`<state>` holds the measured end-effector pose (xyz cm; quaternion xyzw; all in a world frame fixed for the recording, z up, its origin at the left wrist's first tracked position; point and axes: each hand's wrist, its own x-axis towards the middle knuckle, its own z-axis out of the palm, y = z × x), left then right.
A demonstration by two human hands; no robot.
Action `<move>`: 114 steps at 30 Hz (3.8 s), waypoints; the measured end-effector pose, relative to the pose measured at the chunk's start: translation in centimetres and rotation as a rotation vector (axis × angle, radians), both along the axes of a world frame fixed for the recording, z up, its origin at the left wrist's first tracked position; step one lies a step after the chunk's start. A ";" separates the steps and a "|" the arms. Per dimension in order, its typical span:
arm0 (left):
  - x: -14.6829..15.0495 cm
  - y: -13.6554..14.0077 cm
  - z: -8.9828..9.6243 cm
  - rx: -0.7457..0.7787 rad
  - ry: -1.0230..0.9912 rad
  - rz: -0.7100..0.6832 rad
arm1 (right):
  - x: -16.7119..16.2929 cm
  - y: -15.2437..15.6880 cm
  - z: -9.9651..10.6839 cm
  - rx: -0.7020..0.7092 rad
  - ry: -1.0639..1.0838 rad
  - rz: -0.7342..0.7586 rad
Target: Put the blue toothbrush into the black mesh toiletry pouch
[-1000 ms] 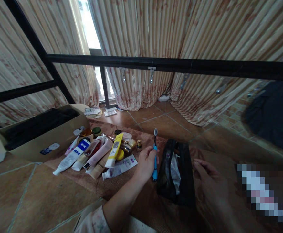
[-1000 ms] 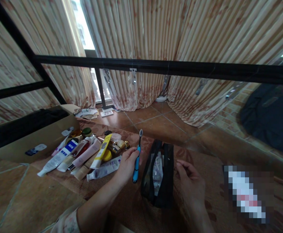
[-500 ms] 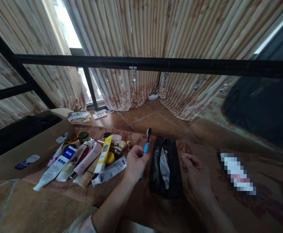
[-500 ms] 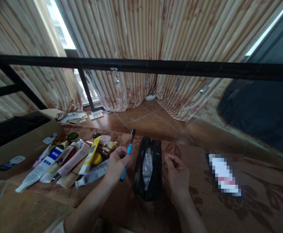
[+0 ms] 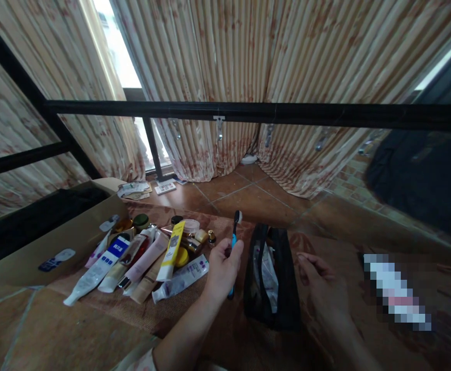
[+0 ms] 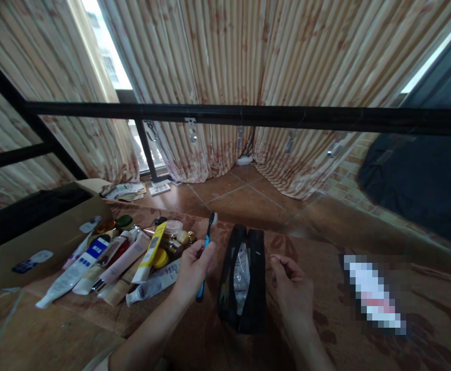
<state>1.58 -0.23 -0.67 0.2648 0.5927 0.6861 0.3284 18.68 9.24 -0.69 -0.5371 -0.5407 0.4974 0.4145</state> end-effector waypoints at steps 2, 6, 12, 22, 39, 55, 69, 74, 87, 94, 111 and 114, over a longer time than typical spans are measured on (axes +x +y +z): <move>0.0 0.0 0.0 0.009 -0.010 -0.010 | 0.1 0.0 0.1 0.009 -0.014 -0.003; 0.1 -0.2 0.1 0.004 0.014 0.015 | 0.5 0.3 -0.5 0.007 -0.070 -0.018; 0.0 -0.3 0.3 -0.034 0.049 0.048 | 0.7 0.5 -0.6 -0.012 -0.130 -0.007; -0.1 -0.3 0.1 -0.081 0.084 0.072 | 1.1 0.9 -1.6 -0.003 -0.156 -0.002; 0.2 -0.4 0.8 -0.069 0.024 0.016 | 1.2 1.1 -2.2 0.025 -0.097 0.023; 0.2 -0.4 0.5 -0.093 0.109 -0.003 | 0.8 0.6 -1.0 0.003 -0.108 -0.003; 0.2 -0.4 0.4 -0.088 0.125 -0.008 | 0.5 0.3 -0.1 0.008 -0.122 -0.003; 0.3 -0.4 0.3 -0.103 0.133 -0.004 | 0.3 0.0 0.4 -0.013 -0.097 -0.012; 0.4 -0.5 0.9 -0.101 0.147 -0.021 | 0.5 0.4 -0.4 -0.017 -0.083 -0.001; 0.4 -0.4 0.4 -0.089 0.134 -0.030 | 0.7 0.5 -0.8 -0.019 -0.136 -0.015; 0.0 -0.1 -0.1 -0.088 0.124 -0.012 | -0.2 0.6 -1.2 0.058 0.024 0.013; 0.0 0.0 -0.3 -0.078 0.070 -0.007 | -0.2 0.5 -1.0 0.048 0.051 0.007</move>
